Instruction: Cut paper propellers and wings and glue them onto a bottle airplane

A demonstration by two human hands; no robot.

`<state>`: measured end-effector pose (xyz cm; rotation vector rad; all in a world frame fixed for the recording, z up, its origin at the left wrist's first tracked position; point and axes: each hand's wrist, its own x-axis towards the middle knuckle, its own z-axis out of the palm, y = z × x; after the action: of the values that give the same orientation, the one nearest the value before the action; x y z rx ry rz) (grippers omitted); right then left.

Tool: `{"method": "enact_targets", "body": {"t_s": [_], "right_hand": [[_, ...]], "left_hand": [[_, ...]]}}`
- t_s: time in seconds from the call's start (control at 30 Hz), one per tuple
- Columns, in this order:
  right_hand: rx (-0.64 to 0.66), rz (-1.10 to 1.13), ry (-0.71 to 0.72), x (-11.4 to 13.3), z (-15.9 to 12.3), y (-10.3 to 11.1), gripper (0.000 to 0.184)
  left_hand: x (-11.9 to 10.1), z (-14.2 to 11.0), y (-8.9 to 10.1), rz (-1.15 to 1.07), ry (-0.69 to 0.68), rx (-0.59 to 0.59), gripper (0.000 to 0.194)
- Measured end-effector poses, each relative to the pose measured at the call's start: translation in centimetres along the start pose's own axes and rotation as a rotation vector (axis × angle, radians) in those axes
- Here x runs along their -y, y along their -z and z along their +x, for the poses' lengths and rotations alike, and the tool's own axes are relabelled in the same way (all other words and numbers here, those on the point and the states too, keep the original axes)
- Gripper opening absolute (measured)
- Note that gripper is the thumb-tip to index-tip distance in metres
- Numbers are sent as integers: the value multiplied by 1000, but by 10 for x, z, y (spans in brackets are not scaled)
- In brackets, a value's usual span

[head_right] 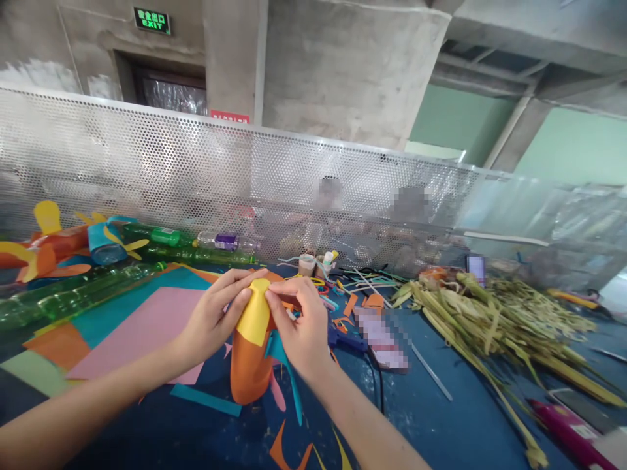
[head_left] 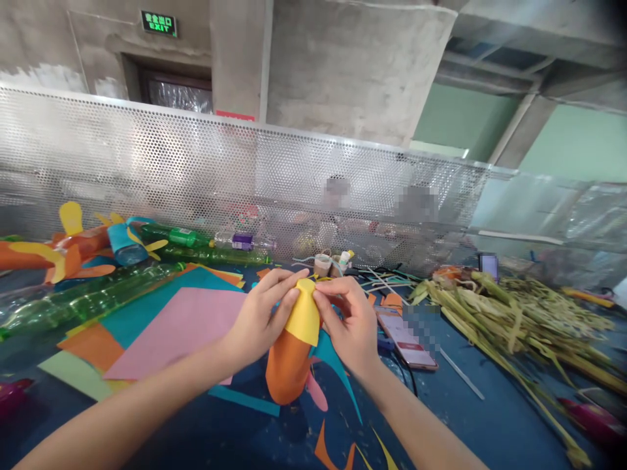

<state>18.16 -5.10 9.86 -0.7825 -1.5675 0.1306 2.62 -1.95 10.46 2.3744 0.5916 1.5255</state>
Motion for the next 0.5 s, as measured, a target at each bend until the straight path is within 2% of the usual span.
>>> {"method": "enact_targets", "body": {"t_s": [0.13,0.27,0.4,0.5], "right_hand": [[2,-26,19,0,-2,0,10],[-2,-24,12,1,-3,-1,10],[-11,-32,-2,2,-3,-1,9],[-6,-34,-7,3,-3,-2,9]], "left_hand": [[2,-3,-2,0,-5,-13,36],[2,-6,-7,-162,66,-86,37],[3,-9,-11,-295,68,-157,18],[4,-10,-13,-317,83,-191,13]]}}
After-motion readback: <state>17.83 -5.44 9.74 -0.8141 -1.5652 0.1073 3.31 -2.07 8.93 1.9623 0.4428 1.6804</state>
